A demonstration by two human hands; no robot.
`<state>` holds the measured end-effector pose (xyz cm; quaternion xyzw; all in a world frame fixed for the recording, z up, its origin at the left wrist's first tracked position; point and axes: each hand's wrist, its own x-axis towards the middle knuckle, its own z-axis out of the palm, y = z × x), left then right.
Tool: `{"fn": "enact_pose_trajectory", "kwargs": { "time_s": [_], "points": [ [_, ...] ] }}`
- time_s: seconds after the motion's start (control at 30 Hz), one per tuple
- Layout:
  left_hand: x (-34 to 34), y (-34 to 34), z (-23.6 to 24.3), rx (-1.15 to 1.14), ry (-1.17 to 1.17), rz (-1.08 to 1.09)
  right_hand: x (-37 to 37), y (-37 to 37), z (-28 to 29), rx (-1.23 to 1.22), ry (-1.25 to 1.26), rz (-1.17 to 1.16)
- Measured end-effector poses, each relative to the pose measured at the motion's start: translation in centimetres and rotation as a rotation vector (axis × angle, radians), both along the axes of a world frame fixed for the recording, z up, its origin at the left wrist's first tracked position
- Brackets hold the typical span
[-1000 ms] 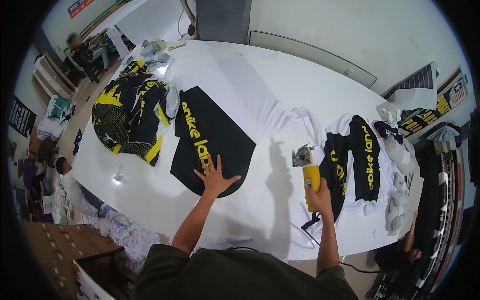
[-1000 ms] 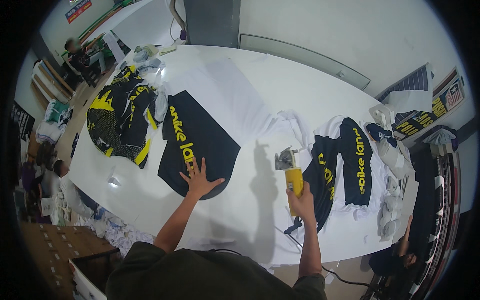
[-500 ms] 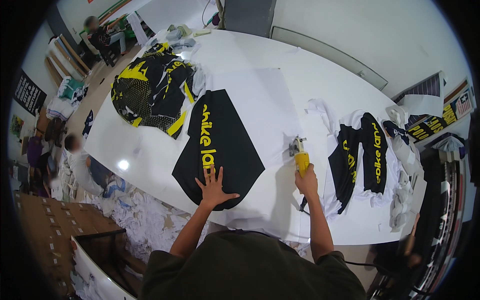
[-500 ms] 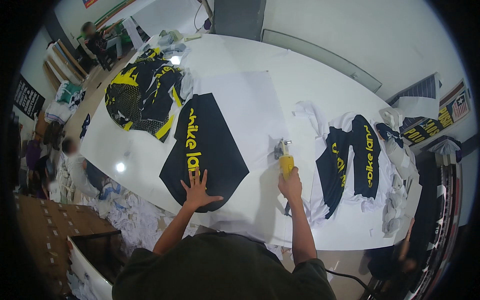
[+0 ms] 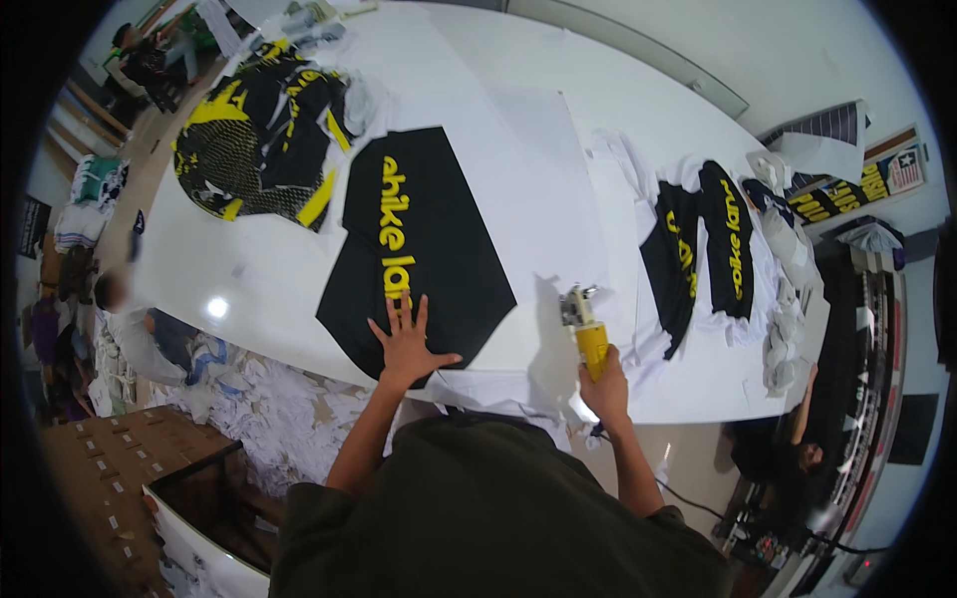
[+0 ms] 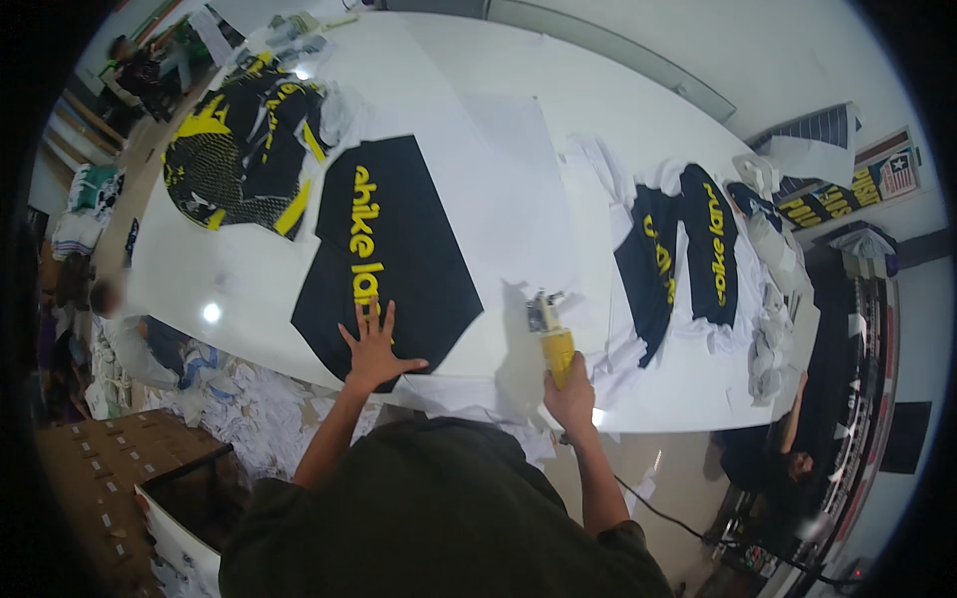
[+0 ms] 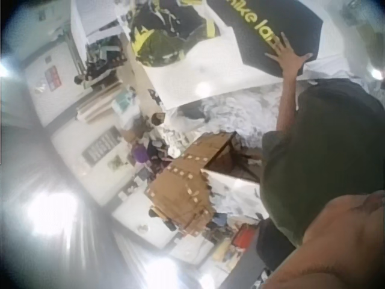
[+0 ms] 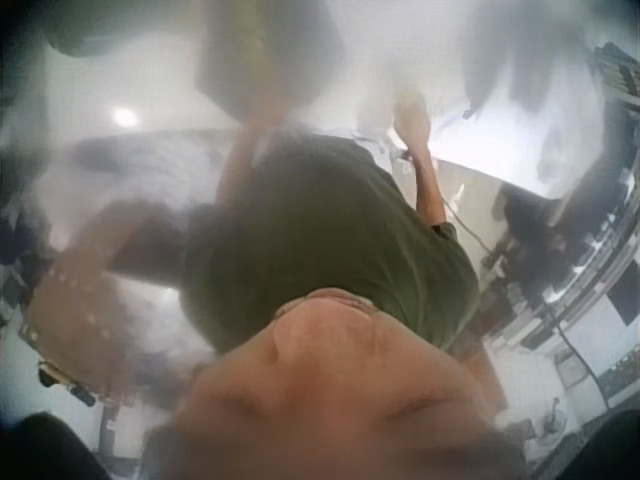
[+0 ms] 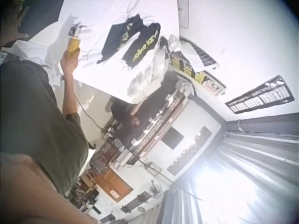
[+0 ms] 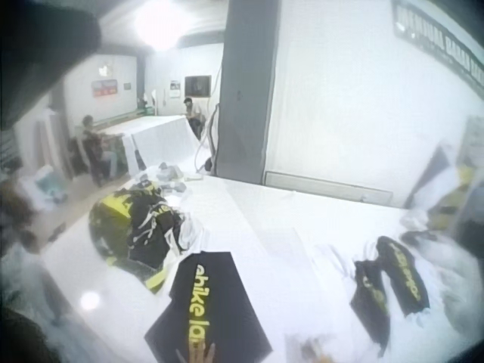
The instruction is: The person uses a yellow electric rotary cutter to cut black fabric pieces with yellow 'ebike land' text on a white table. They align the fabric, cut along the edges, and remove the excess material. The person also handles a black and yellow patterned jersey, placing it on the table and moving it aside.
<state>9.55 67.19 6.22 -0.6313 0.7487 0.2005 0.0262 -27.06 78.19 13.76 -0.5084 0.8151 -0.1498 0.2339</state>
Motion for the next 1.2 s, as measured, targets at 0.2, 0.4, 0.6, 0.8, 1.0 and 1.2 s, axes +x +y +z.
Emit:
{"fn": "enact_pose_trajectory", "kwargs": {
  "time_s": [0.2,0.4,0.6,0.8,1.0,1.2],
  "points": [
    [0.1,0.3,-0.1,-0.010,-0.017,-0.005,2.8,2.6,1.3,0.163,-0.045,0.170],
    [0.1,0.2,0.6,0.034,0.006,0.024,4.8,0.4,0.7,0.179,-0.044,0.200],
    [0.3,0.0,0.5,0.036,0.005,0.027,4.6,-0.2,0.2,0.125,-0.013,0.243],
    [0.1,0.1,0.7,0.041,0.014,0.032,4.3,0.2,-0.6,0.020,-0.007,0.262],
    [0.2,0.1,0.7,0.048,0.008,0.019,4.8,-1.2,0.6,0.132,-0.061,0.251],
    [0.1,0.0,0.2,0.031,0.000,0.030,5.0,-2.4,0.2,0.099,-0.031,0.275]
  ]
}}
